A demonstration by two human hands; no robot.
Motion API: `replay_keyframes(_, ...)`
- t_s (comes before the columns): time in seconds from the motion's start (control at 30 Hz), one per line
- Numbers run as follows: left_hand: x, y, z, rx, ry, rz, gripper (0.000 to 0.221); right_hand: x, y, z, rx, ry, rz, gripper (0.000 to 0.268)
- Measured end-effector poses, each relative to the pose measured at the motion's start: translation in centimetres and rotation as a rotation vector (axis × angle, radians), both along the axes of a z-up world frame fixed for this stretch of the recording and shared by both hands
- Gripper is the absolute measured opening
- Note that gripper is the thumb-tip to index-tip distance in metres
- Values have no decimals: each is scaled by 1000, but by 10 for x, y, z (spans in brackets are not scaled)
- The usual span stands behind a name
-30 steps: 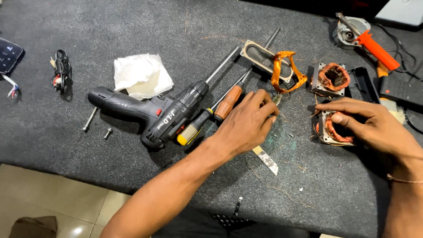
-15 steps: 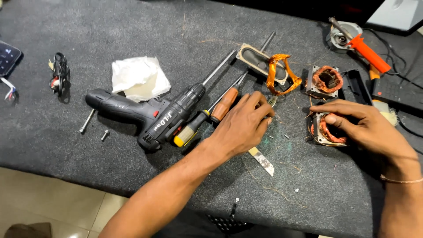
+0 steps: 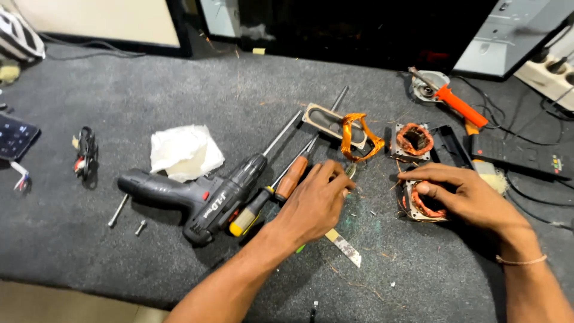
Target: Repairing a small electronic component by disassembling the housing and inspecting the internal coils
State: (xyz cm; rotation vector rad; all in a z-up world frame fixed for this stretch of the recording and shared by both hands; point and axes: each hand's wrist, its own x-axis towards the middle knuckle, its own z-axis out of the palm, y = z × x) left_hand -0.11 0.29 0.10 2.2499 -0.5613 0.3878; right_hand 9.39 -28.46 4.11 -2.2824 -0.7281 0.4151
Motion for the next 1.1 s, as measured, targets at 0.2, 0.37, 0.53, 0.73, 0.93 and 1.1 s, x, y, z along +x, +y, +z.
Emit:
replay_keyframes(0.2,-1,0,-2,29,16,-25,19,-5,-2,0,-5,6,-6,40)
replay_keyframes(0.37,0,0,2,54,14,-24,18,-4,0,5,29,7,5,40)
replay_keyframes(0.53,1,-2,3,82,68,3,16,-4,1,6,17,-13,22,40)
replay_keyframes(0.73,1,-2,5,107,94,1,17,-3,-1,3,22,-33,40,40)
replay_keyframes(0.93,1,-2,4,116,79,13,17,-3,-2,2,42,-19,42,39)
replay_keyframes(1.1,1,-3,3,106,73,5,16,-4,-1,4,23,-30,36,41)
